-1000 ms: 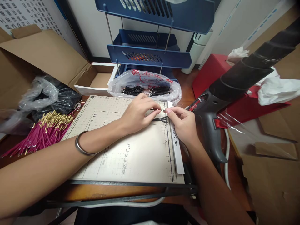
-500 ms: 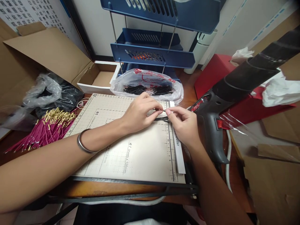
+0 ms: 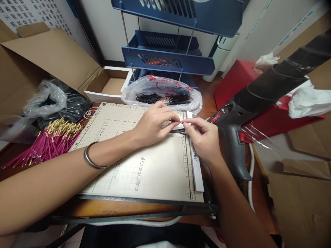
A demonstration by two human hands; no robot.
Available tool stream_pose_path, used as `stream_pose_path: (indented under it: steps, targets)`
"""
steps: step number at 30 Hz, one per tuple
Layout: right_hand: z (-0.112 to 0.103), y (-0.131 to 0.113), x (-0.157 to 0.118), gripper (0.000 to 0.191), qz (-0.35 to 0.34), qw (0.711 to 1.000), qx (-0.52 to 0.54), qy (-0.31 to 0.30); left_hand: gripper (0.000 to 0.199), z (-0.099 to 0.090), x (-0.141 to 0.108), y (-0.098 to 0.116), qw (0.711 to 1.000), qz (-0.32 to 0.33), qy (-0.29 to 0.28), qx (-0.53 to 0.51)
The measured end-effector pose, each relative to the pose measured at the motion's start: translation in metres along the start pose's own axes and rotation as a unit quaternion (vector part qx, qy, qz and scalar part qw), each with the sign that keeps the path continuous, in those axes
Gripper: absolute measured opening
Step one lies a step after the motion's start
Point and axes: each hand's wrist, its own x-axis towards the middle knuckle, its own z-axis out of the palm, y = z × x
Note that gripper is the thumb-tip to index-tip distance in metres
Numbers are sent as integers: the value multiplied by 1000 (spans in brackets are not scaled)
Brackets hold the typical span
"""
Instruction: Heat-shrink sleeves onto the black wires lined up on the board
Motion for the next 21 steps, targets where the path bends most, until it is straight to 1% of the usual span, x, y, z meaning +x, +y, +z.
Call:
stream_pose_path:
  steps: [6, 15, 18, 21]
  targets:
    - [-1, -1, 0, 18, -14, 1000, -10, -6, 18, 0, 0, 0, 1000, -16, -7, 5]
    - [-1, -3, 0, 15, -22, 1000, -11, 0, 16, 0, 0, 0, 1000, -7, -7, -16]
    - [-2, -3, -1, 16, -18, 1000, -13, 14, 12, -1, 0, -1, 999, -23, 14, -27]
    - [-3, -4, -1, 17, -4, 999, -17, 32, 27, -1, 0, -1, 998, -35, 49, -27]
